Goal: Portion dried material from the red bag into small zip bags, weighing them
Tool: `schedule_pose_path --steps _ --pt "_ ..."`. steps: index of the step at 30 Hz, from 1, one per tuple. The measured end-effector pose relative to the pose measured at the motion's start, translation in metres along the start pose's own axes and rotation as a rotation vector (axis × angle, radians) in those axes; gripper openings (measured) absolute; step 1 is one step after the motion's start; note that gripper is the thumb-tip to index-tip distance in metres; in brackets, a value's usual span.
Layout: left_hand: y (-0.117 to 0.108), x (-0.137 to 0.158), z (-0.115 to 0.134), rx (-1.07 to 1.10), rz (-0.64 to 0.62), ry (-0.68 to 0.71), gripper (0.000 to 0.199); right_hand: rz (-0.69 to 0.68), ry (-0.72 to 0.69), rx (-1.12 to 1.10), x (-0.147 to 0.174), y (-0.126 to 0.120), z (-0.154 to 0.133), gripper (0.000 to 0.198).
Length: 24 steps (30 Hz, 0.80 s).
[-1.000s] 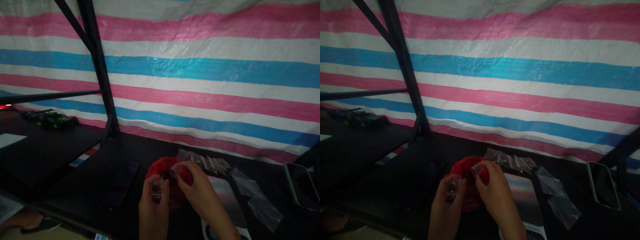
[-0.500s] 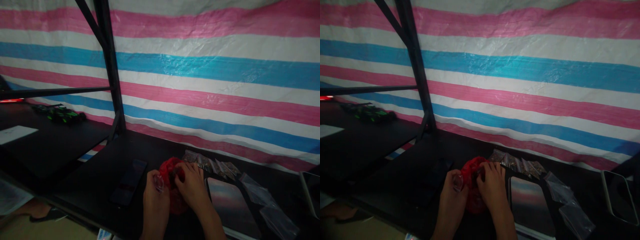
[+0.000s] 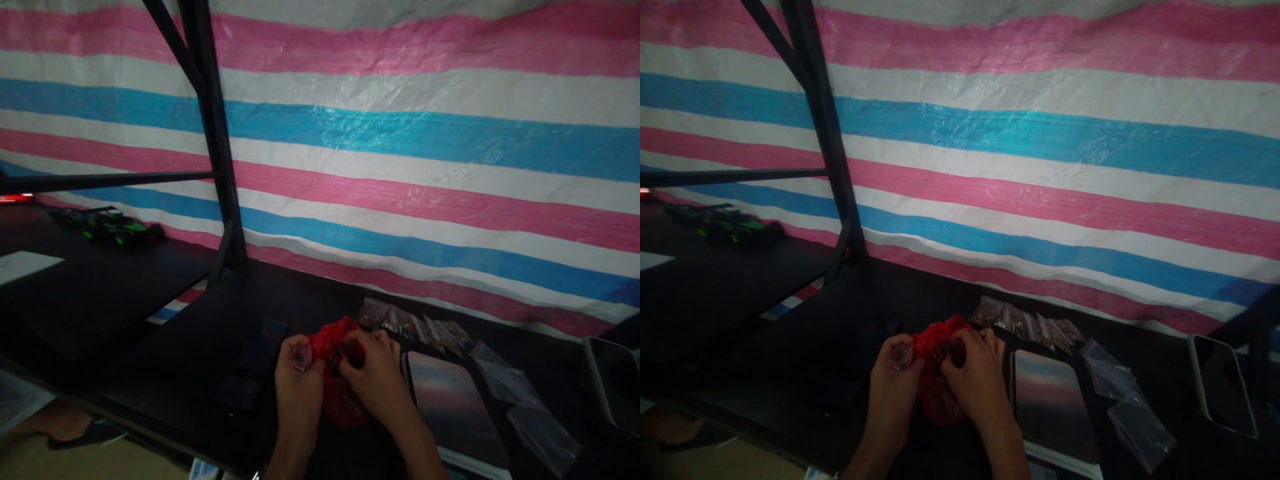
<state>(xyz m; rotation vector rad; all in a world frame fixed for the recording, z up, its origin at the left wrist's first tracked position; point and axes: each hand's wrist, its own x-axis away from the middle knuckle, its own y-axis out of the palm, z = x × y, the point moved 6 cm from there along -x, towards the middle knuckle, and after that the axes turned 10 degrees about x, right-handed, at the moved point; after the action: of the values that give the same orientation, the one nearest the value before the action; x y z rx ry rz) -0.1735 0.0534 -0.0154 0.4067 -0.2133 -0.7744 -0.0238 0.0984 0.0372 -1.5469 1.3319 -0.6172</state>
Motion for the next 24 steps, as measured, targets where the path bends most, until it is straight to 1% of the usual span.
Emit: schedule_pose_path --steps 4,7,10,13,17,21,24 --pt "0.001 -0.002 0.004 -0.004 0.001 0.000 0.031 -0.040 0.068 -0.071 0.000 0.001 0.010 0.019" --pt "-0.001 -0.005 0.008 -0.021 -0.006 0.021 0.032 -0.074 0.121 -0.153 -0.002 -0.004 0.018 0.020" --pt "-0.005 -0.006 0.009 -0.045 -0.017 0.040 0.032 -0.090 0.124 -0.189 0.000 -0.012 0.018 0.017" --pt "-0.008 -0.006 0.011 -0.070 -0.036 0.053 0.032 -0.073 0.081 -0.150 0.004 -0.016 0.008 0.013" --pt "-0.009 -0.003 0.016 -0.089 -0.049 0.061 0.032 -0.031 0.043 -0.050 0.009 -0.010 -0.007 0.013" --pt "-0.009 -0.001 0.020 -0.062 -0.049 0.012 0.034 -0.001 0.063 0.022 0.009 -0.002 -0.010 0.011" --pt "-0.009 0.000 0.023 -0.038 -0.035 -0.021 0.035 -0.002 0.093 0.003 0.008 0.001 -0.010 0.010"
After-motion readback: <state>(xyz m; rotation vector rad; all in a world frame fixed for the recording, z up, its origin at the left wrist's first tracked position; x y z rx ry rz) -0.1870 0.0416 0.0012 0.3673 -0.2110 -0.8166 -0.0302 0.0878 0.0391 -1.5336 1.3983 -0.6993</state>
